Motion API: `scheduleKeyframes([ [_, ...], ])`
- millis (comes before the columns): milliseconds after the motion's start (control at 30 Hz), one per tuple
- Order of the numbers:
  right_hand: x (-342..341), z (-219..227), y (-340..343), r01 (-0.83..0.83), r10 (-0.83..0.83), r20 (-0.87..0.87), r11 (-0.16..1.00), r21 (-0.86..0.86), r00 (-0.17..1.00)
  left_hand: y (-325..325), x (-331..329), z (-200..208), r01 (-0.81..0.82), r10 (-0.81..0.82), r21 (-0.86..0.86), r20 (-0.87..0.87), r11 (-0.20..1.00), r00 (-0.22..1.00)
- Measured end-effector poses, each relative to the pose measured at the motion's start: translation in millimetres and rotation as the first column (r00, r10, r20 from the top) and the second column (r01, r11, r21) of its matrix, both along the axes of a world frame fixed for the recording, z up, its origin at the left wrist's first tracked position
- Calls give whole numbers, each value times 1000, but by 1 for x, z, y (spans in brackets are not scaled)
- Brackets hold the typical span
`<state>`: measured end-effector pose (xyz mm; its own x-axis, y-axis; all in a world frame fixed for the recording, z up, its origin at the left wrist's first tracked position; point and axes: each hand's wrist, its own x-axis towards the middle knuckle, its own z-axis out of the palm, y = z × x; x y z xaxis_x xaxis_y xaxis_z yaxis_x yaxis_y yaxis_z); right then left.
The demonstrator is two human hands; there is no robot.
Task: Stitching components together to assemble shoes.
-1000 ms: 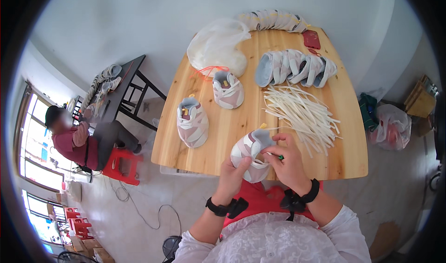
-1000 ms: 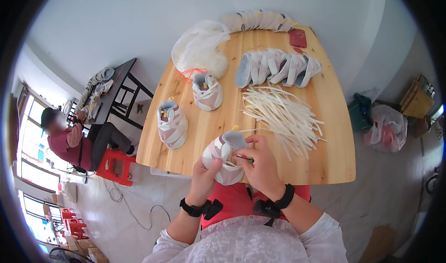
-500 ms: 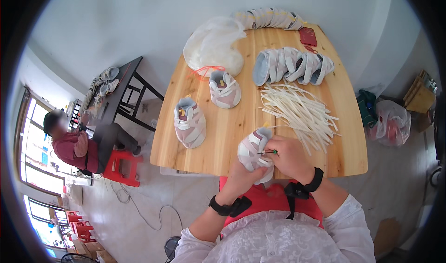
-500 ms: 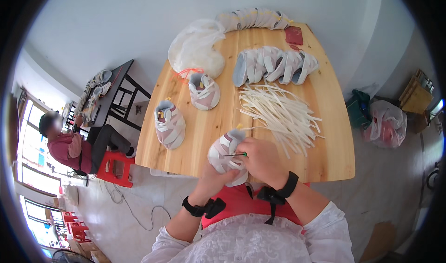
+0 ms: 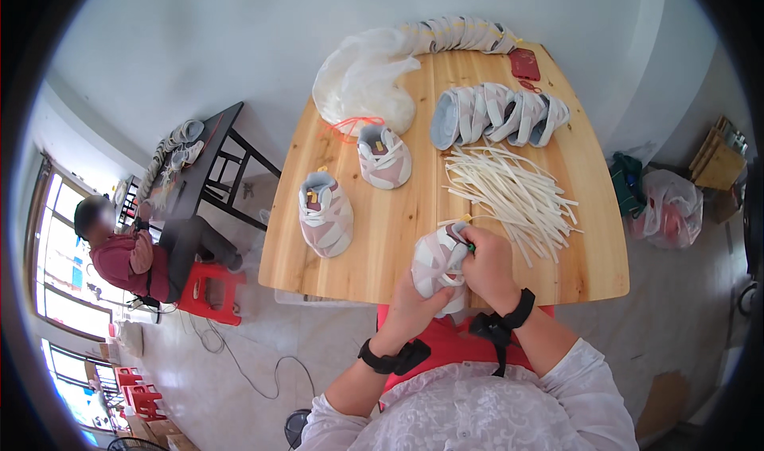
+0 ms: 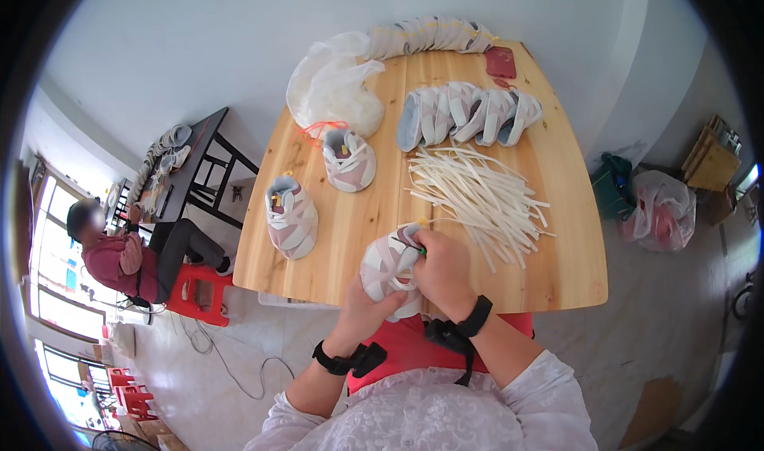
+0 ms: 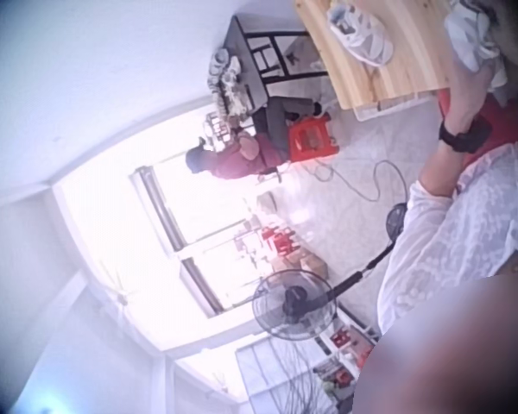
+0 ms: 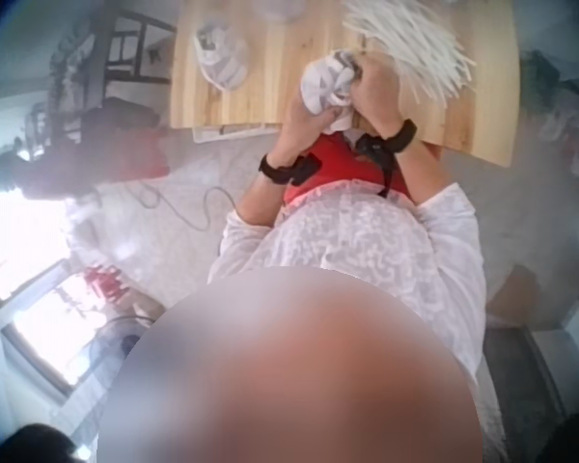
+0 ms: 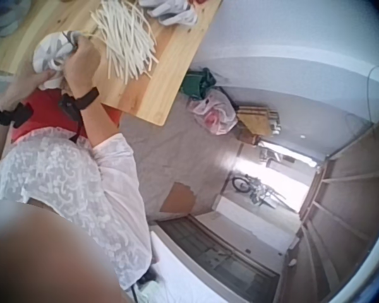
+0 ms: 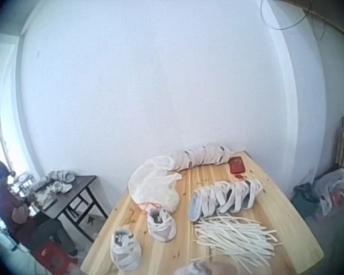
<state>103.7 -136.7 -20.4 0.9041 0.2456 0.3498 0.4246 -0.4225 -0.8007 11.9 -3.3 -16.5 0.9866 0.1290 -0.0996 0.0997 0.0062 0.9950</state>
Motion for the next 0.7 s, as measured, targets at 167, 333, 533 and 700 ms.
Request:
scheduleKeyframes([
  [167, 5, 17, -14, -258, 236, -185, 960, -108, 954, 10, -2, 3, -14, 22, -86, 86, 996, 996],
  [333, 23, 42, -26, -522, 416, -315, 680, -515, 853, 15, -4, 4, 34, -40, 169, 37, 985, 999],
  [533, 27, 30, -28, -654, 481, -568, 744, -139, 668, 9, -1, 10, 10, -19, 206, 42, 979, 999],
  [700, 26, 30, -28, -627, 500, -495, 770, -123, 711, 11, 1, 7, 32, -46, 181, 76, 983, 996],
])
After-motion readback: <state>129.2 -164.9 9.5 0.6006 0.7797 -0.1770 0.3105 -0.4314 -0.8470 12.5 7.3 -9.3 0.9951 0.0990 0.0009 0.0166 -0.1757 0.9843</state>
